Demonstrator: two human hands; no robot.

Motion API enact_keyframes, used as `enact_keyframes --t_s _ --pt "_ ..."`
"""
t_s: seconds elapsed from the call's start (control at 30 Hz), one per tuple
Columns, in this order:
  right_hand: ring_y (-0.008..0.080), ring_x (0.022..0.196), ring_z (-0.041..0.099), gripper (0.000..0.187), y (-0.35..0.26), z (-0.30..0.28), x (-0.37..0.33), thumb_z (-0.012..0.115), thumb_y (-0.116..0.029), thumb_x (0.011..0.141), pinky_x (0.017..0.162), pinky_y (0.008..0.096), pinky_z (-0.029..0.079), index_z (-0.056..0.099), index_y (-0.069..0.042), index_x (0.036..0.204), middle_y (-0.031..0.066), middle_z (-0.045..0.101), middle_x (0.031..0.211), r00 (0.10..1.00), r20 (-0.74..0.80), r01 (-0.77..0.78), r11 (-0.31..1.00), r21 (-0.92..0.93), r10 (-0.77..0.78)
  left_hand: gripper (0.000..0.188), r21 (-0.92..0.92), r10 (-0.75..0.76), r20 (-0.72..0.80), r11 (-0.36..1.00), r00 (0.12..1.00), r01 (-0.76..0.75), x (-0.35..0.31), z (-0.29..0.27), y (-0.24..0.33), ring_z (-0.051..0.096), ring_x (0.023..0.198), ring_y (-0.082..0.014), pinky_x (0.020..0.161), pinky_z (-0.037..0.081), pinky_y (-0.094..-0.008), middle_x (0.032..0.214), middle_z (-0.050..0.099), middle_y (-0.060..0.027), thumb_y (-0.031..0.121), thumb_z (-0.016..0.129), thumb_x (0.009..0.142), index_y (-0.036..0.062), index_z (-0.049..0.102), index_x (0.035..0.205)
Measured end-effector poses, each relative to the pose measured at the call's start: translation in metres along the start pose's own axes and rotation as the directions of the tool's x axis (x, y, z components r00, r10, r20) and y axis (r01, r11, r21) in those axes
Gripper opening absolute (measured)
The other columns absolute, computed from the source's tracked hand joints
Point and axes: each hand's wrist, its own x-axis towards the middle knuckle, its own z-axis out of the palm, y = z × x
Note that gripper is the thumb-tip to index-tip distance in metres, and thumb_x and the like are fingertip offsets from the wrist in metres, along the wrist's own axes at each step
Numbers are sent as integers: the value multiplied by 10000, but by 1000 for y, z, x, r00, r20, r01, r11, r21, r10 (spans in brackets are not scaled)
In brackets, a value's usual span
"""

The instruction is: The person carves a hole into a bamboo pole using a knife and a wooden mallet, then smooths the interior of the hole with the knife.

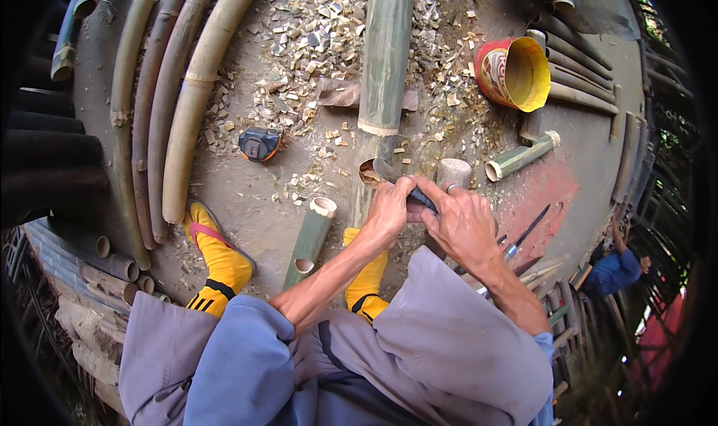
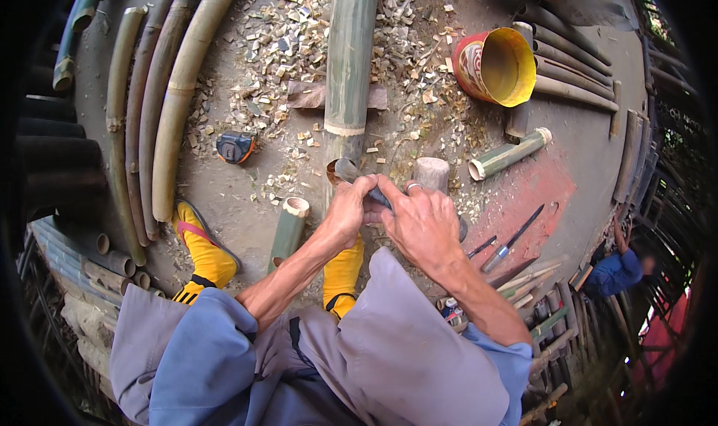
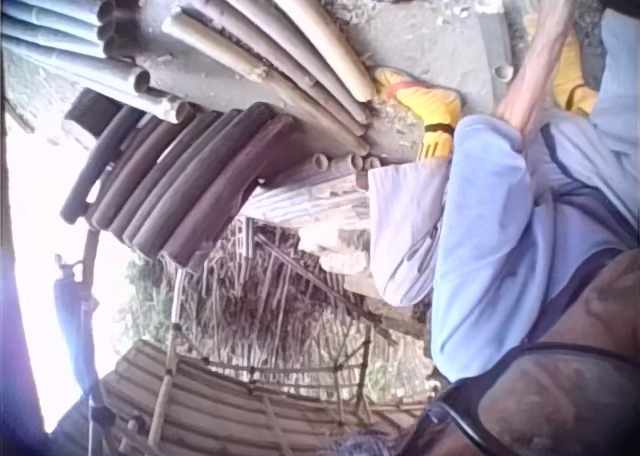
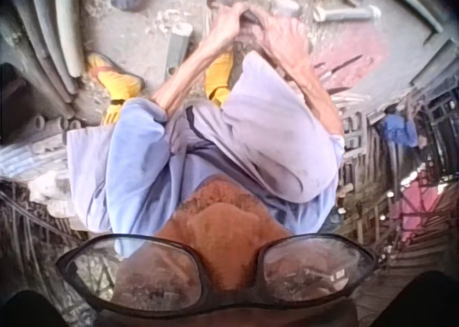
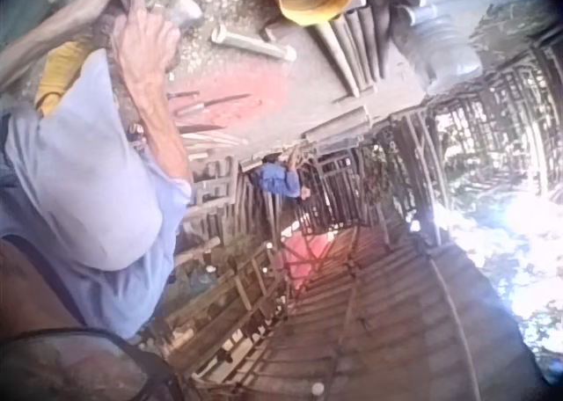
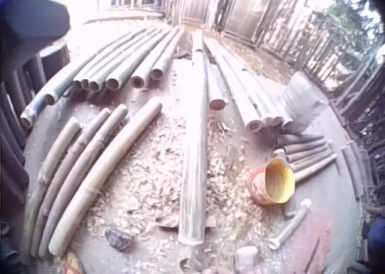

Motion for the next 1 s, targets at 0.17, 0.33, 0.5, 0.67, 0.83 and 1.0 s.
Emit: enact_keyframes --t_s 0.17,0.33,0.5,0.67,0.83,1.0 --pt "309 677 656 463 -12 -18 16 653 -193 758 608 399 514 571 -36 1187 160 635 735 994 78 81 991 -105 -73 345 -133 3 125 991 992 14 4 -12 -3 634 731 -179 677 544 -320 855 628 -94 282 474 935 -30 619 963" --pt "290 700 667 415 -14 -19 22 589 -159 777 612 379 514 584 15 1153 169 657 751 982 80 187 955 -230 -173 334 -313 59 209 950 976 10 8 -20 -13 639 853 -193 773 544 -344 982 627 -120 280 485 947 -23 578 1053" --pt "298 715 668 398 -14 -22 31 564 -144 786 629 393 510 591 40 1138 171 671 786 952 80 306 891 -336 -297 322 -468 147 218 883 965 -28 8 -23 -19 607 1016 -209 908 499 -365 1115 609 -127 258 488 966 -5 545 1144" --pt "311 745 653 421 -13 -20 33 576 -146 772 702 403 496 567 20 1158 172 661 853 941 134 339 868 -364 -311 346 -560 210 263 828 942 -28 14 -28 -29 558 1116 -208 1002 428 -378 1201 582 -106 255 472 974 15 524 1218" --pt "302 732 652 383 -13 -21 37 582 -155 765 661 396 489 587 39 1094 162 656 811 922 130 385 835 -394 -364 427 -616 220 308 788 926 18 19 -28 -32 493 1228 -227 1069 361 -389 1329 513 -127 270 438 978 20 445 1325" --pt "269 689 641 314 -14 -22 44 590 -170 749 606 388 468 615 39 982 135 641 750 866 96 475 749 -461 -491 390 -658 279 309 753 909 -7 17 -26 -25 504 1198 -220 1069 357 -404 1301 527 -105 248 448 982 22 465 1299"
